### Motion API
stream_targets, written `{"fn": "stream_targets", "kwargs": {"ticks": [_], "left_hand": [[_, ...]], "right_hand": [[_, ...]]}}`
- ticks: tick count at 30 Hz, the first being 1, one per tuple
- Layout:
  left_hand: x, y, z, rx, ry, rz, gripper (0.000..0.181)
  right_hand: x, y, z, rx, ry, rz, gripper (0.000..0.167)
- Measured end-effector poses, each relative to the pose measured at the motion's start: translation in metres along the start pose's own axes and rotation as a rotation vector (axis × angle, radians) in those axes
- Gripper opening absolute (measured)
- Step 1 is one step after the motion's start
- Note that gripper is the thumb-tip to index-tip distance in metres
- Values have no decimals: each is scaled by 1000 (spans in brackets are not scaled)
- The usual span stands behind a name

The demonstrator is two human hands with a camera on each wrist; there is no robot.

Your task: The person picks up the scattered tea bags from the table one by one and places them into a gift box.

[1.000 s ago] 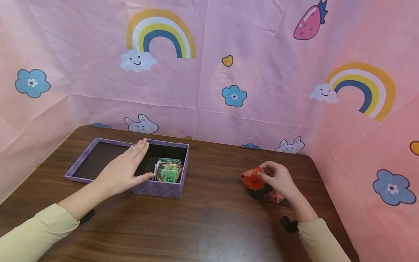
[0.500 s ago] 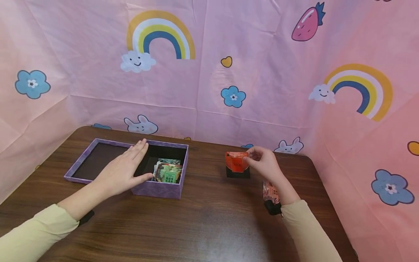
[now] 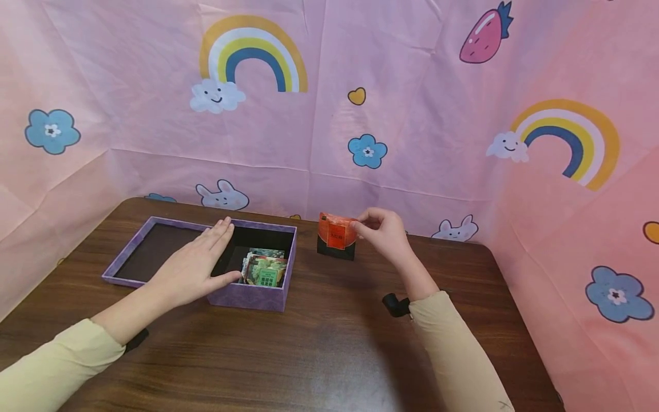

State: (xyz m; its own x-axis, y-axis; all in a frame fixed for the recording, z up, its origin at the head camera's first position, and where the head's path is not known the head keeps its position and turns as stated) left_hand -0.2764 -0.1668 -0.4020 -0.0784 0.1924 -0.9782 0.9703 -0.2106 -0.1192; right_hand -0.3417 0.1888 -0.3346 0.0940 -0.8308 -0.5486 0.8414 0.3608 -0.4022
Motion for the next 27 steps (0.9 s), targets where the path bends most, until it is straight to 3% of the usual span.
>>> {"fn": "stream_targets", "kwargs": {"ticks": [12, 20, 27], "left_hand": [[0, 0, 2, -3, 4, 9, 106], [1, 0, 1, -5, 16, 12, 105], [0, 0, 1, -5, 10, 10, 105]], "right_hand": [[37, -27, 33, -23, -234, -119, 20], [73, -37, 48, -51, -344, -88, 16], [101, -37, 48, -33, -370, -58, 15]]}}
Point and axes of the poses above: each hand's wrist, its own y-axis away from the middle knuckle, its own x-axis out of the palm, z = x × y, the point moved 7 cm from there along -y, towards the middle knuckle, and after that the axes turned 13 degrees about -x, right-handed, at the moved point
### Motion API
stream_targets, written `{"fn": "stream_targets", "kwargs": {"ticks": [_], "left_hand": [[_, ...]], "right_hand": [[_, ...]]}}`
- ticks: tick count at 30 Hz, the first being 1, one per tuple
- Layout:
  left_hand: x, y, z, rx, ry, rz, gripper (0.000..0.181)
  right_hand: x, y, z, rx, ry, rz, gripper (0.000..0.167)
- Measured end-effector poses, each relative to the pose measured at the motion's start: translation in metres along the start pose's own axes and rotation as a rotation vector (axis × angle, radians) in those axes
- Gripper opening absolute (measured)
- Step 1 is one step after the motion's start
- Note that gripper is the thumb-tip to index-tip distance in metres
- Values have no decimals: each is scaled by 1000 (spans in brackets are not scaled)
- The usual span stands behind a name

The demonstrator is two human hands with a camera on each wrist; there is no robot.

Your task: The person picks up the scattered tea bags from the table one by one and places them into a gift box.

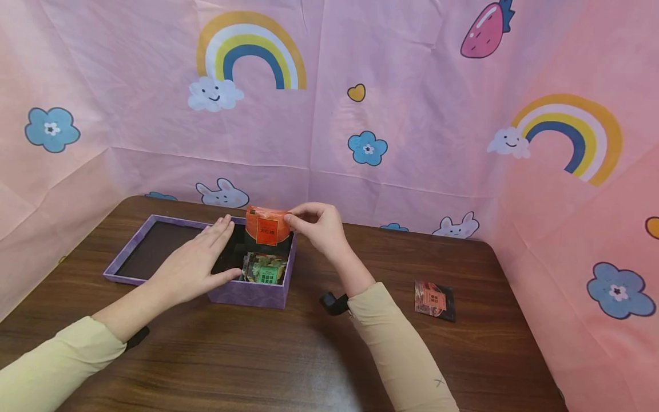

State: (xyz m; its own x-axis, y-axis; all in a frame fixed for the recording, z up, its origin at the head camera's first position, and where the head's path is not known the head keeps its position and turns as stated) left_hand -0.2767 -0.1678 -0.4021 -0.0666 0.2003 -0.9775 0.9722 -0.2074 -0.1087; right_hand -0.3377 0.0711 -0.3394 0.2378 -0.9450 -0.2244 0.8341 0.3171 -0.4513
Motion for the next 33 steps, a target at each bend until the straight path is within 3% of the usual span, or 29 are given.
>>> {"fn": "stream_targets", "kwargs": {"ticks": [8, 15, 28, 33], "left_hand": [[0, 0, 0, -3, 7, -7, 104], [0, 0, -1, -2, 5, -13, 104], [0, 1, 0, 2, 7, -21, 104], [1, 1, 0, -3, 13, -17, 105]], "right_hand": [[22, 11, -15, 32, 83, 77, 14], [25, 17, -19, 23, 196, 105, 14], [26, 25, -15, -78, 307, 167, 9], [27, 28, -12, -133, 401, 202, 7]]}}
Point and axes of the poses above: each hand's wrist, its own y-axis away from the middle knuckle, its own x-axis out of the palm, z = x × y, the point moved 7 cm from there along -y, towards the middle knuckle, and after that the axes turned 13 degrees about -x, right-handed, at the moved point
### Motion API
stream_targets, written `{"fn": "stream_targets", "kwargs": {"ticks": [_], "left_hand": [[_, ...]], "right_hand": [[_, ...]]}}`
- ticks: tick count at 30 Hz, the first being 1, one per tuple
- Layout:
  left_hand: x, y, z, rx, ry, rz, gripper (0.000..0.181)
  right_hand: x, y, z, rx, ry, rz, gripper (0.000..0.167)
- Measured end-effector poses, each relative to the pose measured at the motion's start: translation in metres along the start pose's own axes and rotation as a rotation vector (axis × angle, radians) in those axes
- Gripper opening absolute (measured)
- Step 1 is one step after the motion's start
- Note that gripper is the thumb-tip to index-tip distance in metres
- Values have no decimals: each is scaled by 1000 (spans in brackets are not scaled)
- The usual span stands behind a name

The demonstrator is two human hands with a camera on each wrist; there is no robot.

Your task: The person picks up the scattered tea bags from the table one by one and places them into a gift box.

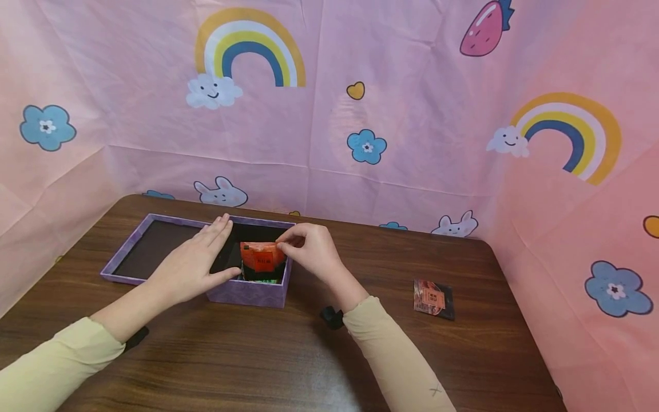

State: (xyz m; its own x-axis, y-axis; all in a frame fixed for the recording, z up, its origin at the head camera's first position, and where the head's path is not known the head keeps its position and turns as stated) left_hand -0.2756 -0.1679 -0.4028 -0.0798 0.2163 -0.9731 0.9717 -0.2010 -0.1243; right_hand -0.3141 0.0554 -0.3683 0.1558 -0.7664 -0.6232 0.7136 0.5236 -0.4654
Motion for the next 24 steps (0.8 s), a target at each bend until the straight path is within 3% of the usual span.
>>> {"fn": "stream_targets", "kwargs": {"ticks": [11, 24], "left_hand": [[0, 0, 0, -9, 11, 9, 105], [0, 0, 0, -2, 9, 6, 104]], "right_hand": [[1, 2, 5, -52, 118, 59, 7], [-3, 8, 0, -31, 60, 34, 10]]}}
Point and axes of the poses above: each hand's wrist, its own y-axis away from the middle knuckle, its own x-axis out of the palm, z = x × y, the point moved 7 cm from there along -y, towards the middle knuckle, and after that the axes turned 13 degrees about -x, right-handed, at the moved point
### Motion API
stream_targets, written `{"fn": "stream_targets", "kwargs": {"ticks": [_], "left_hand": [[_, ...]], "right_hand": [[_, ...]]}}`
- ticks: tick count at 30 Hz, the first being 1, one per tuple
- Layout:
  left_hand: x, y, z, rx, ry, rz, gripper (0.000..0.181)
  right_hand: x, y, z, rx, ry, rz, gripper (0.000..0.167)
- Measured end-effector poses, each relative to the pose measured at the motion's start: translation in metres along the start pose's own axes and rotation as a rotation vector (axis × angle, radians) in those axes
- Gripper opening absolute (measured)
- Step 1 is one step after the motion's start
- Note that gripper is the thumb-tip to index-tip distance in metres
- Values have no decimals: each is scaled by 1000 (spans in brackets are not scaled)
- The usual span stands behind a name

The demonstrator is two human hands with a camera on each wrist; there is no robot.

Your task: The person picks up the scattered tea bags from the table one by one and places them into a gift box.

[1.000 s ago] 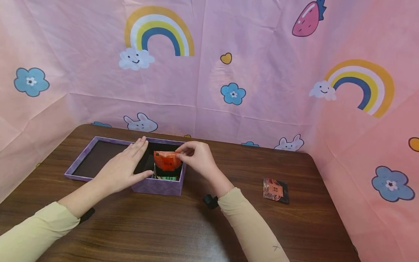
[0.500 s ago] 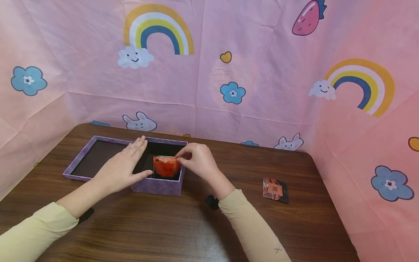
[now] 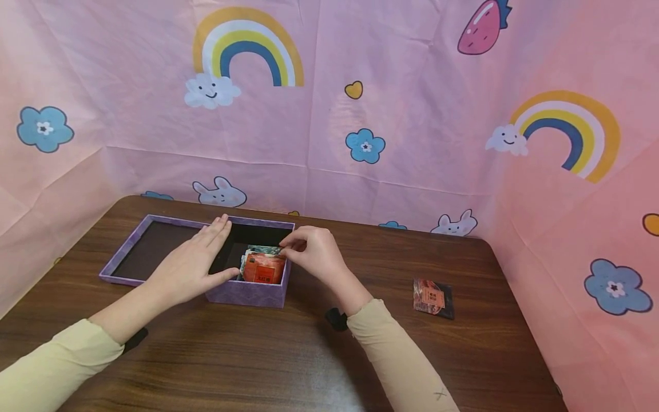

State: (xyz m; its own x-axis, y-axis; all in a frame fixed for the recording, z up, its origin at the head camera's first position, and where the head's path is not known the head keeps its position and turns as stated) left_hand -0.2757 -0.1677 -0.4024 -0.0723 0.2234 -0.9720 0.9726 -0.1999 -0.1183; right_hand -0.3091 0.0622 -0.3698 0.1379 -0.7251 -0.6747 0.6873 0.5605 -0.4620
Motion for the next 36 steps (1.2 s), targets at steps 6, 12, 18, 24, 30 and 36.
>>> {"fn": "stream_targets", "kwargs": {"ticks": [6, 12, 18, 24, 30, 36], "left_hand": [[0, 0, -1, 8, -7, -8, 104], [-1, -1, -1, 14, -7, -13, 103], [-1, 0, -1, 11, -2, -8, 104], [-2, 0, -2, 11, -3, -8, 103], [-2, -1, -2, 14, -8, -11, 103], [-1, -1, -1, 14, -6, -8, 103]], "right_hand": [[-14, 7, -8, 37, -31, -38, 10], [-33, 19, -21, 96, -54, -56, 13], [-57, 36, -34, 124, -80, -80, 17], [-82, 55, -50, 146, -77, -100, 19], [-107, 74, -64, 168, -13, -101, 22], [-129, 96, -76, 219, -8, -95, 25]]}}
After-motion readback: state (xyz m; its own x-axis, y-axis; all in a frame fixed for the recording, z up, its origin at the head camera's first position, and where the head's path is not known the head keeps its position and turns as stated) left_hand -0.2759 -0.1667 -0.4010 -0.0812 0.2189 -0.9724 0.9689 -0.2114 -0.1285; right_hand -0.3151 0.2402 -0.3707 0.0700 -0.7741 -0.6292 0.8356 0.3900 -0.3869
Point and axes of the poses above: each hand's wrist, its own y-axis away from the middle knuckle, its own x-axis out of the palm, z = x × y, the point moved 7 cm from there along -y, towards the middle knuckle, and after that the axes turned 13 degrees about -x, right-handed, at the moved point
